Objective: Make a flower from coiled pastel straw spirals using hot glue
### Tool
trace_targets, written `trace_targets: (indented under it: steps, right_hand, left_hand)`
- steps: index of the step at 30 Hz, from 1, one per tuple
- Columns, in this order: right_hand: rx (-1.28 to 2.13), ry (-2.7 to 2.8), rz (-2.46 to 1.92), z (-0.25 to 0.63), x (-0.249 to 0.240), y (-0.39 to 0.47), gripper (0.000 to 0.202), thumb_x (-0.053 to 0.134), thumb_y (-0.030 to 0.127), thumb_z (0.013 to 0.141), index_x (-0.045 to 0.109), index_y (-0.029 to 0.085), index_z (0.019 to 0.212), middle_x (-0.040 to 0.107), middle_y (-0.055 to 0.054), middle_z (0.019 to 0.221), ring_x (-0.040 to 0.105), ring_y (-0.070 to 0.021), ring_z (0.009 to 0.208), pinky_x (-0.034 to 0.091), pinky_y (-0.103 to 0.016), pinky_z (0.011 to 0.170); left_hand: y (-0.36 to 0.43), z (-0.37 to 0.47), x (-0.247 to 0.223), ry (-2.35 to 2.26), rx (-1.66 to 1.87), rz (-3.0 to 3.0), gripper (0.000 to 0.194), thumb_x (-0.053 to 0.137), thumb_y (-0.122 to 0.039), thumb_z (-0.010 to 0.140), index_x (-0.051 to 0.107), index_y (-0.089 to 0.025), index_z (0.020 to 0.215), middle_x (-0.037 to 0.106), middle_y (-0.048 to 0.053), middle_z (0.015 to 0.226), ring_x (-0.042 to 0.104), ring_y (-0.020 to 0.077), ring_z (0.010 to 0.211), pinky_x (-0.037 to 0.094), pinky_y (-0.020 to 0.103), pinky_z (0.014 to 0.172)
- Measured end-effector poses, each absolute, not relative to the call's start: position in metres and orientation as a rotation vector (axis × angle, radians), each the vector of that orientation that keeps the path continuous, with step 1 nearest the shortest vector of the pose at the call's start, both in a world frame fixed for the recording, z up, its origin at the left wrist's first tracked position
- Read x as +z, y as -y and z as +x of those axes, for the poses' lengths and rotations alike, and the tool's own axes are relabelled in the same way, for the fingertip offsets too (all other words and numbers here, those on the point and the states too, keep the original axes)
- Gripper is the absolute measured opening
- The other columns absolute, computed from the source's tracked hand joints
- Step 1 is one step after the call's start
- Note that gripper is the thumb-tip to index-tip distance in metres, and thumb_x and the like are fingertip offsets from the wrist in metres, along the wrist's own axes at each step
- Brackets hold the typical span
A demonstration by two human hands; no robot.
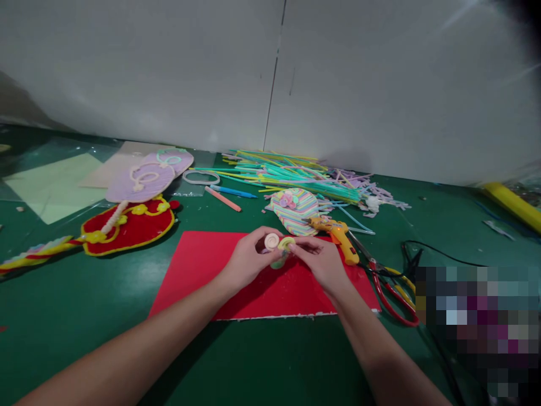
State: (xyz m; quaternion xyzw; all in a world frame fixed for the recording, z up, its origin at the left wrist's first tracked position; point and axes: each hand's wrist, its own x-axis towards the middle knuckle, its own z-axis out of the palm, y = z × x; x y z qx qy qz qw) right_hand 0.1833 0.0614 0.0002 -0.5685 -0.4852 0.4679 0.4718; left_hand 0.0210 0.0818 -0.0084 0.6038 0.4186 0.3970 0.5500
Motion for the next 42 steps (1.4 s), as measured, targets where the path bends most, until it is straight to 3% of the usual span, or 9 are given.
trace_targets:
  steps: [8,15,19,24,29,33,36,42]
  right_hand:
    - [1.085,1.122,-1.394,0.182,-0.001,-0.061,0.022,0.071,0.030,0.063,0.070,0.015,0.080,0.072,-0.006,0.080,0.065,-0.0205,0.077,0.051,-0.034,0.076]
    - [0.979,1.186,-1.377,0.180,-0.004,-0.060,0.023,0.067,0.033,0.068,0.068,0.017,0.085,0.071,-0.006,0.086,0.064,-0.0219,0.083,0.050,-0.037,0.081]
    - [0.839,1.344,-1.384,0.179,-0.005,-0.058,0.025,0.059,0.035,0.076,0.066,0.020,0.095,0.067,-0.007,0.099,0.061,-0.0219,0.092,0.048,-0.037,0.084]
    - [0.638,1.434,-1.419,0.180,-0.005,-0.057,0.017,0.057,0.034,0.078,0.066,0.020,0.084,0.066,-0.007,0.090,0.059,-0.0208,0.089,0.045,-0.035,0.082]
    - [0.686,1.432,-1.370,0.178,-0.002,-0.056,0.016,0.056,0.033,0.080,0.064,0.020,0.083,0.064,-0.007,0.087,0.058,-0.0195,0.086,0.045,-0.033,0.081]
    - [0.755,1.313,-1.360,0.173,0.002,-0.053,0.024,0.047,0.037,0.085,0.062,0.020,0.093,0.063,-0.007,0.097,0.058,-0.0197,0.092,0.044,-0.031,0.081]
    - [0.832,1.220,-1.381,0.171,0.002,-0.050,0.031,0.040,0.041,0.087,0.058,0.019,0.100,0.063,-0.006,0.090,0.058,-0.0174,0.077,0.045,-0.028,0.068]
    - [0.935,1.124,-1.370,0.168,-0.004,-0.050,0.027,0.040,0.045,0.087,0.051,0.020,0.088,0.047,0.003,0.059,0.046,-0.0119,0.052,0.038,-0.023,0.050]
  left_hand:
    - [-0.082,0.023,-0.007,-0.993,0.939,1.392,0.026,0.063,-0.027,0.069,0.055,-0.017,0.091,0.059,0.000,0.083,0.055,0.0138,0.076,0.043,0.024,0.067]
    - [-0.080,0.023,-0.001,-1.183,0.892,1.479,0.017,0.058,-0.031,0.071,0.059,-0.015,0.076,0.053,-0.002,0.065,0.047,0.0117,0.061,0.036,0.022,0.055]
    - [-0.082,0.021,-0.002,-1.143,0.908,1.390,0.023,0.060,-0.033,0.071,0.061,-0.014,0.082,0.058,0.000,0.070,0.050,0.0135,0.065,0.039,0.024,0.059]
    - [-0.085,0.019,-0.002,-1.079,0.919,1.327,0.029,0.063,-0.037,0.070,0.061,-0.013,0.085,0.060,0.001,0.074,0.052,0.0139,0.068,0.041,0.024,0.063]
    - [-0.086,0.017,0.000,-1.036,0.886,1.286,0.029,0.065,-0.036,0.069,0.062,-0.013,0.086,0.060,0.001,0.075,0.052,0.0139,0.069,0.040,0.024,0.064]
    - [-0.086,0.017,0.000,-1.061,0.896,1.265,0.031,0.066,-0.038,0.068,0.062,-0.013,0.087,0.060,0.001,0.076,0.052,0.0140,0.069,0.041,0.024,0.064]
    - [-0.086,0.018,0.000,-1.096,0.923,1.247,0.031,0.066,-0.037,0.068,0.061,-0.014,0.087,0.060,0.001,0.075,0.051,0.0135,0.068,0.042,0.023,0.062]
    - [-0.086,0.018,0.003,-1.167,0.903,1.195,0.029,0.066,-0.036,0.065,0.062,-0.014,0.084,0.061,0.001,0.075,0.054,0.0151,0.069,0.043,0.025,0.064]
